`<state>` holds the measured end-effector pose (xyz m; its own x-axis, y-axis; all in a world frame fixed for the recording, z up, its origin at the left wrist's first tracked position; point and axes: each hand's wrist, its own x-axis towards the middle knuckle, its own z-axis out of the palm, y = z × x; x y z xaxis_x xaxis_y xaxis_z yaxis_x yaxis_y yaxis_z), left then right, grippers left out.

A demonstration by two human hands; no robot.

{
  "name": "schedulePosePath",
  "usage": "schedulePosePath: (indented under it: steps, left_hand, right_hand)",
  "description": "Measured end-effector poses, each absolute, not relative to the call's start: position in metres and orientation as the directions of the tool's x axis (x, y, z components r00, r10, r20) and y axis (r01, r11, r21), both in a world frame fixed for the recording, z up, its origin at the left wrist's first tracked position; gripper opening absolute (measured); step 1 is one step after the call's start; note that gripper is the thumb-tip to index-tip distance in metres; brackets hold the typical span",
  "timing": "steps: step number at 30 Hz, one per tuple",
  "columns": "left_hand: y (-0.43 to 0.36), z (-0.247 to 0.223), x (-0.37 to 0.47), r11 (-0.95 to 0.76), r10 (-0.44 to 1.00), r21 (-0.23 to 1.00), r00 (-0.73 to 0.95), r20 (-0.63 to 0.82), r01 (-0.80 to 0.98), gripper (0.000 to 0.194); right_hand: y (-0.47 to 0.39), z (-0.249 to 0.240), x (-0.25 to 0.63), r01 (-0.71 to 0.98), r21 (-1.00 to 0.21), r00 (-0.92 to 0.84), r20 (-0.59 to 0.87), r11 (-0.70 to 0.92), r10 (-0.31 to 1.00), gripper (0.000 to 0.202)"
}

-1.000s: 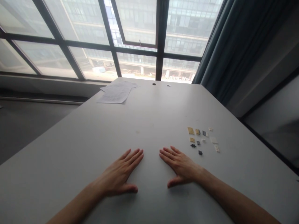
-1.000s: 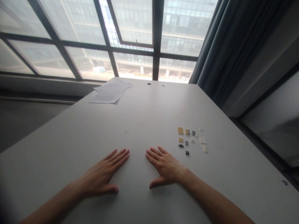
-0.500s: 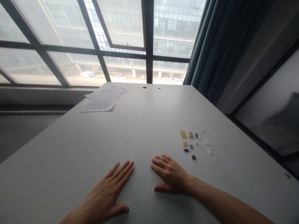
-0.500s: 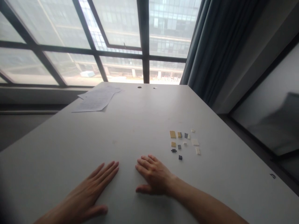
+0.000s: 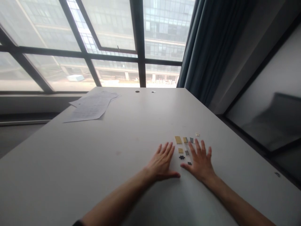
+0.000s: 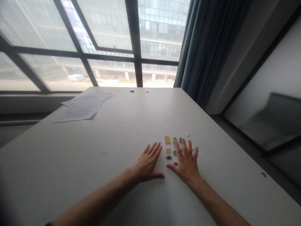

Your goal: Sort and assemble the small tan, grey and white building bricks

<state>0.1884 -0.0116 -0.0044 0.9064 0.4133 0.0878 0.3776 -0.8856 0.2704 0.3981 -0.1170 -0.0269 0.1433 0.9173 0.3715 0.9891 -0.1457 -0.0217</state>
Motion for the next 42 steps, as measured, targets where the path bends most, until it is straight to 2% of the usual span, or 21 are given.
schedulePosePath:
  steps: [2,5,8,12,20,24,28,30,34,37,42]
  left_hand:
    - [0.002,-0.006,0.230,-0.892,0.393,0.293,0.910,0.132,0.343,0.122]
    - [0.020,-0.009,0.274,-0.893,0.385,0.303,0.912,0.138,0.331,0.122]
    - [0.031,-0.011,0.291,-0.891,0.387,0.319,0.909,0.157,0.324,0.112]
    - [0.041,-0.015,0.273,-0.835,0.505,0.342,0.847,0.164,0.432,0.101]
    - [0.059,-0.013,0.131,-0.666,0.734,0.287,0.672,0.093,0.688,0.103]
    - [0.052,-0.012,0.036,-0.561,0.826,0.227,0.558,0.086,0.796,0.098]
    - [0.029,-0.009,-0.051,-0.475,0.880,0.159,0.470,0.072,0.865,0.100]
    - [0.017,-0.007,-0.084,-0.431,0.902,0.135,0.428,0.051,0.892,0.106]
    - [0.003,-0.006,-0.114,-0.381,0.925,0.121,0.380,0.032,0.917,0.115]
    - [0.004,-0.005,-0.108,-0.413,0.910,0.116,0.412,0.035,0.903,0.116]
    - [0.014,-0.002,-0.093,-0.470,0.881,0.140,0.472,0.026,0.871,0.113]
  right_hand:
    - [-0.105,-0.033,0.426,0.970,-0.014,0.229,0.373,-0.242,0.899,0.103]
    - [-0.077,-0.035,0.460,0.974,-0.027,0.227,0.239,-0.227,0.944,0.098]
    - [-0.045,-0.030,0.475,0.992,-0.066,0.116,0.105,-0.109,0.988,0.087]
    - [-0.003,-0.024,0.451,0.987,-0.133,-0.081,0.094,0.093,0.992,0.079]
    - [0.049,-0.010,0.300,0.877,-0.277,-0.382,0.090,0.392,0.920,0.080]
    - [0.058,-0.003,0.211,0.748,-0.404,-0.539,0.093,0.527,0.837,0.076]
    - [0.050,0.000,0.158,0.563,-0.541,-0.644,0.187,0.624,0.742,0.078]
    - [0.044,-0.002,0.153,0.568,-0.526,-0.631,0.215,0.633,0.745,0.090]
    - [0.031,-0.011,0.165,0.678,-0.359,-0.639,0.145,0.641,0.756,0.118]
    - [0.028,-0.016,0.166,0.696,-0.287,-0.669,0.073,0.658,0.739,0.116]
    - [0.042,-0.010,0.139,0.646,-0.263,-0.727,0.072,0.716,0.683,0.113]
